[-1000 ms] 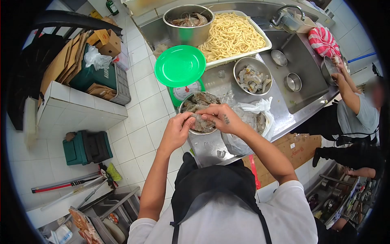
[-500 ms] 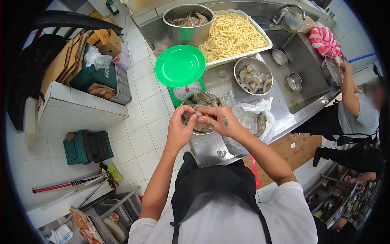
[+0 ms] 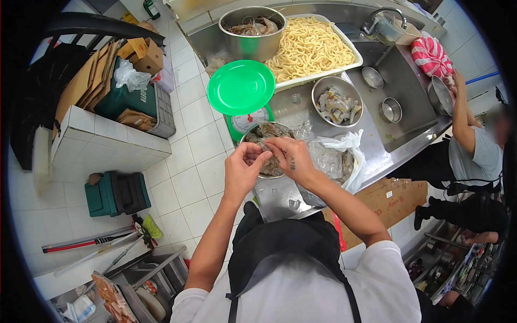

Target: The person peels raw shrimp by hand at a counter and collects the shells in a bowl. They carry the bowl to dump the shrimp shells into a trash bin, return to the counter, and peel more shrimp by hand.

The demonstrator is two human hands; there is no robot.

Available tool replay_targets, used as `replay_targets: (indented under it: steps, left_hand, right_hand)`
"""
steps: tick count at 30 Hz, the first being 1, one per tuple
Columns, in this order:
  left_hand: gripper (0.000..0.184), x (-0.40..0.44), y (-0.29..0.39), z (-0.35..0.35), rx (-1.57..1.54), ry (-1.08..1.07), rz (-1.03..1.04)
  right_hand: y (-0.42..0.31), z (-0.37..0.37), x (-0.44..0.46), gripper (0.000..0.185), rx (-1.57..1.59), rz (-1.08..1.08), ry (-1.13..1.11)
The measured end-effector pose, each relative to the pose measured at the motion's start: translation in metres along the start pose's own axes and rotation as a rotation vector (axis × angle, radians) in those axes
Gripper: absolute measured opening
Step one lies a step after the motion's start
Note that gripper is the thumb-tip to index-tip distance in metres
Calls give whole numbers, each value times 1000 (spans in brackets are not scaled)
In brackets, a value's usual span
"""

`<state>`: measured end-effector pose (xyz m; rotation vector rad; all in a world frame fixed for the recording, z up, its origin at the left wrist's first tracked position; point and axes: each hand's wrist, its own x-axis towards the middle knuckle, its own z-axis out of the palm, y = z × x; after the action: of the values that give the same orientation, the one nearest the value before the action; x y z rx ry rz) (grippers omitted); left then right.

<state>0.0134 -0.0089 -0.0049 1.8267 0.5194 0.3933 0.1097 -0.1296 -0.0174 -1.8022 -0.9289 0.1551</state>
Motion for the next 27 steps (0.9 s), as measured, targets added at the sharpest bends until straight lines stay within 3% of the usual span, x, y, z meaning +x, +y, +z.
replay_targets:
  steps: [5, 9, 11, 18, 21, 23, 27]
  left_hand:
    - [25, 8, -15, -3, -376, -67, -216]
    - [26, 11, -23, -8, -442, -97, -281]
    - [23, 12, -23, -10, -510, -118, -333]
    - [24, 12, -24, -16, -487, -60, -312]
    - [22, 12, -29, -24, -502, -44, -300]
    - [21, 13, -27, -26, -496, -21, -292]
    - [20, 12, -9, -29, -379, 28, -251]
  right_hand:
    - [-4, -5, 5, 11, -1, -104, -99]
    - [4, -5, 7, 12, 0, -207, -112]
    - [3, -7, 9, 11, 50, -43, -100]
    - [18, -16, 16, 13, 154, 222, 28]
    - [21, -19, 17, 16, 92, 197, 83]
    - [27, -13, 17, 19, -267, -225, 85]
    - [16, -6, 17, 21, -323, -202, 161]
